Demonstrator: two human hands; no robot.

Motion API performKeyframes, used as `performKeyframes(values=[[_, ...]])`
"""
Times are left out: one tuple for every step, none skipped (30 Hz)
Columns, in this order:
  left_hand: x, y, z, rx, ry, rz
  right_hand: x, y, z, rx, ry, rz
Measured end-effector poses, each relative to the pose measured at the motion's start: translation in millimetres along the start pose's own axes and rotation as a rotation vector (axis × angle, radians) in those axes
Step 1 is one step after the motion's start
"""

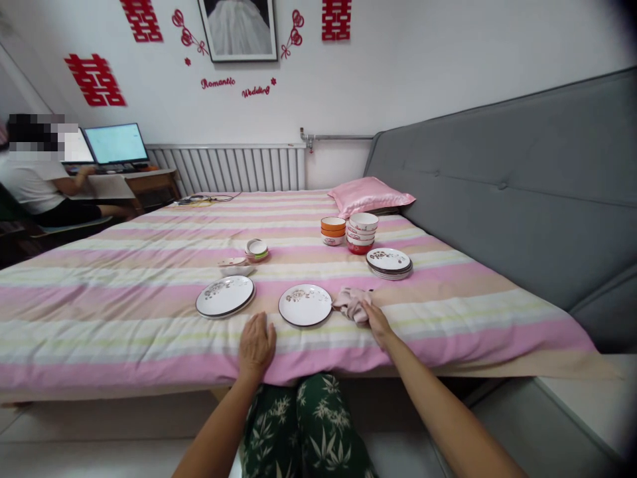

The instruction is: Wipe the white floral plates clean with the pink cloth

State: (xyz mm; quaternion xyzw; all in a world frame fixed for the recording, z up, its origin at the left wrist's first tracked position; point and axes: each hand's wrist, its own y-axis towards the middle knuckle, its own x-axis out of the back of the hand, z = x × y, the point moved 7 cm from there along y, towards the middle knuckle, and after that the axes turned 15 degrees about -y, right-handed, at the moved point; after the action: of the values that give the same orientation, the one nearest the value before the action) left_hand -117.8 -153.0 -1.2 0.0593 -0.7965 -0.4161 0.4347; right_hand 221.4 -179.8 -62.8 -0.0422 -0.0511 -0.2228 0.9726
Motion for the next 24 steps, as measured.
performKeyframes(values=[[-0.1, 0, 0, -0.001, 0.002, 0.0, 0, -1, 1, -0.006, -0.002, -0.001], [-0.3, 1, -1, -0.001, 0.004, 0.001, 1, -2, 1, -0.015, -0.004, -0.001], [-0.6, 1, -1, -0.001, 0.007, 0.001, 1, -2, 1, -0.026, -0.004, 0.0], [-0.9, 1, -1, 0.0, 0.01, 0.002, 1, -3, 1, -0.034, -0.004, 0.003], [-1.2, 1, 0, 0.002, 0.014, 0.002, 1, -3, 1, -0.041, -0.003, 0.005], [-1.5, 1, 0, 0.004, 0.018, 0.002, 1, -4, 0, -0.047, -0.001, 0.006], [-1.9, 1, 0, 0.005, 0.021, 0.003, 1, -4, 0, -0.051, 0.003, 0.007], [-2.3, 0, 0, 0.006, 0.025, 0.005, 1, -4, 0, -0.053, 0.007, 0.009], [-2.7, 0, 0, 0.008, 0.028, 0.007, 0, -4, 0, -0.054, 0.012, 0.013], [-3.0, 0, 0, 0.01, 0.031, 0.008, 0, -3, -1, -0.054, 0.017, 0.018], [-3.3, 0, 0, 0.012, 0.034, 0.01, 0, -3, -1, -0.055, 0.022, 0.025], [-3.4, 0, 0, 0.015, 0.037, 0.01, 0, -4, -1, -0.057, 0.028, 0.03], [-3.6, 0, 1, 0.019, 0.038, 0.009, 0, -4, -2, -0.062, 0.034, 0.036], [-3.7, 0, 1, 0.023, 0.04, 0.009, 0, -4, -3, -0.067, 0.042, 0.041], [-3.9, 0, 1, 0.027, 0.041, 0.01, 0, -5, -4, -0.074, 0.05, 0.044], [-4.3, 0, 1, 0.031, 0.042, 0.012, 1, -5, -5, -0.08, 0.062, 0.047], [-4.6, 1, 1, 0.035, 0.043, 0.014, 1, -5, -6, -0.086, 0.076, 0.05], [-4.9, 1, 1, 0.039, 0.044, 0.016, 2, -5, -7, -0.092, 0.092, 0.053], [-5.2, 1, 1, 0.042, 0.046, 0.019, 2, -5, -9, -0.099, 0.111, 0.054], [-5.5, 1, 2, 0.045, 0.048, 0.022, 2, -5, -10, -0.105, 0.133, 0.054], [-5.7, 2, 2, 0.048, 0.05, 0.025, 2, -4, -11, -0.11, 0.157, 0.053], [-5.9, 2, 1, 0.049, 0.051, 0.027, 3, -3, -10, -0.114, 0.181, 0.051], [-6.1, 2, 1, 0.05, 0.053, 0.029, 4, -2, -8, -0.114, 0.202, 0.047], [-6.1, 2, 1, 0.052, 0.054, 0.03, 5, 0, -6, -0.123, 0.228, 0.049]])
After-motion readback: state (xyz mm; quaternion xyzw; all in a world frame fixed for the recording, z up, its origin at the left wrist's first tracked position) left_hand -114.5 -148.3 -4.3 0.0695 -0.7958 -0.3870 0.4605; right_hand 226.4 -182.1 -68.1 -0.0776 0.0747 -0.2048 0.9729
